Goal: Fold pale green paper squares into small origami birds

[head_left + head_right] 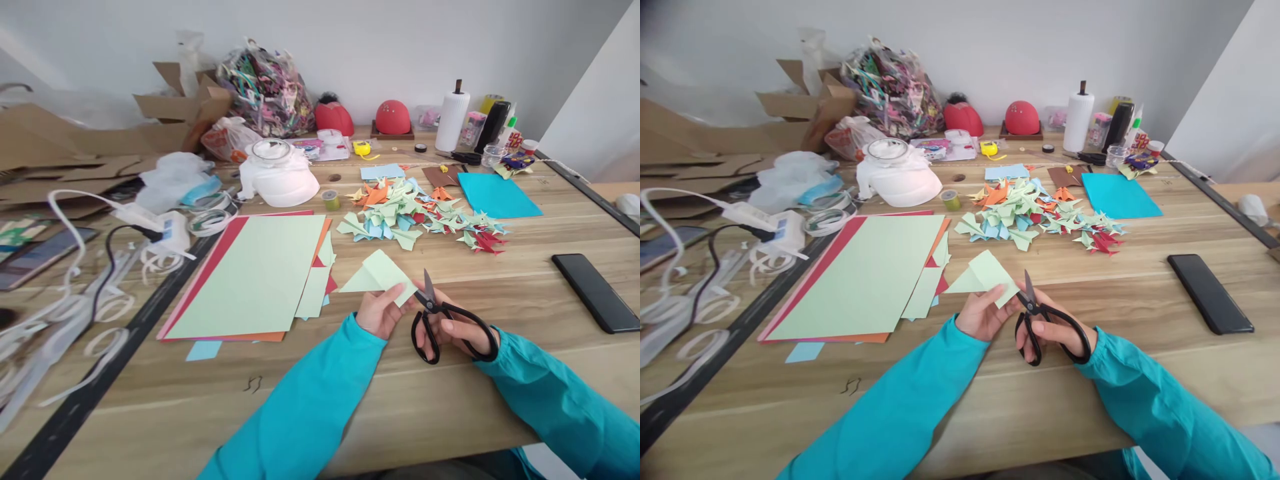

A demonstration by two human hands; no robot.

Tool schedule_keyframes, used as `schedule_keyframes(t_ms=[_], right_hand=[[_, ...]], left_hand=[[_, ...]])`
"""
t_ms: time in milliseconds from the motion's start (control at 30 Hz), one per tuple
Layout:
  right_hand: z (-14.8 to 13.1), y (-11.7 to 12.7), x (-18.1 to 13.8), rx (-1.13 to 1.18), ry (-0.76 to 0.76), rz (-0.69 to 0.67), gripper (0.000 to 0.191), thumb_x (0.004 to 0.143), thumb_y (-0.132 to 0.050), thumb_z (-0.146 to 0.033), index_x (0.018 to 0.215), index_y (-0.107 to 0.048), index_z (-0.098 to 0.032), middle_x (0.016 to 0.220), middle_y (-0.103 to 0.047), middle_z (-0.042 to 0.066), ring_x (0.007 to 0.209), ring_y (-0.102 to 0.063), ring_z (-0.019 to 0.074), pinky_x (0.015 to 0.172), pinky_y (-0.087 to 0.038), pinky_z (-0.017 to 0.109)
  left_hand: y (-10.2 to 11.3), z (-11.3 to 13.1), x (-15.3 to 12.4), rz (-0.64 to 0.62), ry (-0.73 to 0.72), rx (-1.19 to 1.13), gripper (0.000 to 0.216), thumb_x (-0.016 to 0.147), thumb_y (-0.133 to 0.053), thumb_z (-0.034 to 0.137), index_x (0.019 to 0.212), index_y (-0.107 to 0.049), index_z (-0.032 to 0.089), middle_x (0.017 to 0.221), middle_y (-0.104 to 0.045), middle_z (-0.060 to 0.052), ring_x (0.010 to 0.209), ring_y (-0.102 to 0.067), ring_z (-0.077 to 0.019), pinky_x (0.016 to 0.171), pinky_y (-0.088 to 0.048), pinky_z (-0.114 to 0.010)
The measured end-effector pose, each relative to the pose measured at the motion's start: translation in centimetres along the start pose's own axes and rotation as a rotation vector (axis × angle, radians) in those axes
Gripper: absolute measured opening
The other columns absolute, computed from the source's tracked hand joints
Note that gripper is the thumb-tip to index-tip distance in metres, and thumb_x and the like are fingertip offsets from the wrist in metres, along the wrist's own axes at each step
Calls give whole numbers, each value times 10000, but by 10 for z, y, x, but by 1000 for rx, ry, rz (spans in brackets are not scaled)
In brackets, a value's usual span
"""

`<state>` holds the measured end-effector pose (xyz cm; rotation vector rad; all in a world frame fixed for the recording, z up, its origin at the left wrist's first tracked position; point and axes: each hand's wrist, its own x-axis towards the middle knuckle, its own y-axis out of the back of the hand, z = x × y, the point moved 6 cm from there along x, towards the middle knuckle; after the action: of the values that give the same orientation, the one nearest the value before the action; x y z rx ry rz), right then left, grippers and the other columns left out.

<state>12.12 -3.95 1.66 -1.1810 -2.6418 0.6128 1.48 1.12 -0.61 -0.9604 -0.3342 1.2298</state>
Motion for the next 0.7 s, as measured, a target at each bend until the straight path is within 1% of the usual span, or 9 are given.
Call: schedule_keyframes(t_ms=[67,133,233,367,533,700], right_hand=[[1,1,0,8,-2,3,807,820,-541,-416,1413,-24,-236,826,-619,57,634,-619,166,558,-457,310],[1,1,0,18,-5,5,804,822,-541,-409,1411,-20,-243,832,-619,56,635,-620,164,557,-457,306],[3,1,0,26,-17,7,791,827,-537,-401,1408,-21,-253,835,-619,54,638,-623,164,553,-458,299],[4,3,0,33,-31,22,785,823,-536,-419,1403,-35,-249,821,-618,51,634,-624,168,546,-464,300],[6,4,1,35,-52,25,781,816,-539,-438,1397,-52,-249,825,-619,54,640,-626,175,556,-468,315],[6,4,0,44,-70,19,781,815,-530,-453,1398,-51,-249,824,-622,61,633,-625,183,547,-463,321]], left_hand=[[1,0,0,56,-19,67,245,569,-754,138,785,-641,113,725,-674,-48,618,-607,-135,538,-489,-228],[2,0,0,82,-16,92,263,570,-754,145,809,-651,106,746,-673,-56,617,-603,-129,533,-486,-224],[0,-1,0,63,9,116,271,567,-765,197,791,-661,86,732,-662,-56,569,-577,-104,522,-480,-218],[-1,-3,1,9,13,190,303,579,-762,261,795,-673,67,690,-644,-57,502,-536,-81,450,-434,-197],[2,-2,2,48,7,226,324,552,-778,269,784,-678,66,587,-599,-21,469,-513,-69,413,-390,-176],[2,-3,2,42,21,228,321,557,-773,288,769,-679,66,577,-603,-28,460,-519,-73,416,-394,-181]])
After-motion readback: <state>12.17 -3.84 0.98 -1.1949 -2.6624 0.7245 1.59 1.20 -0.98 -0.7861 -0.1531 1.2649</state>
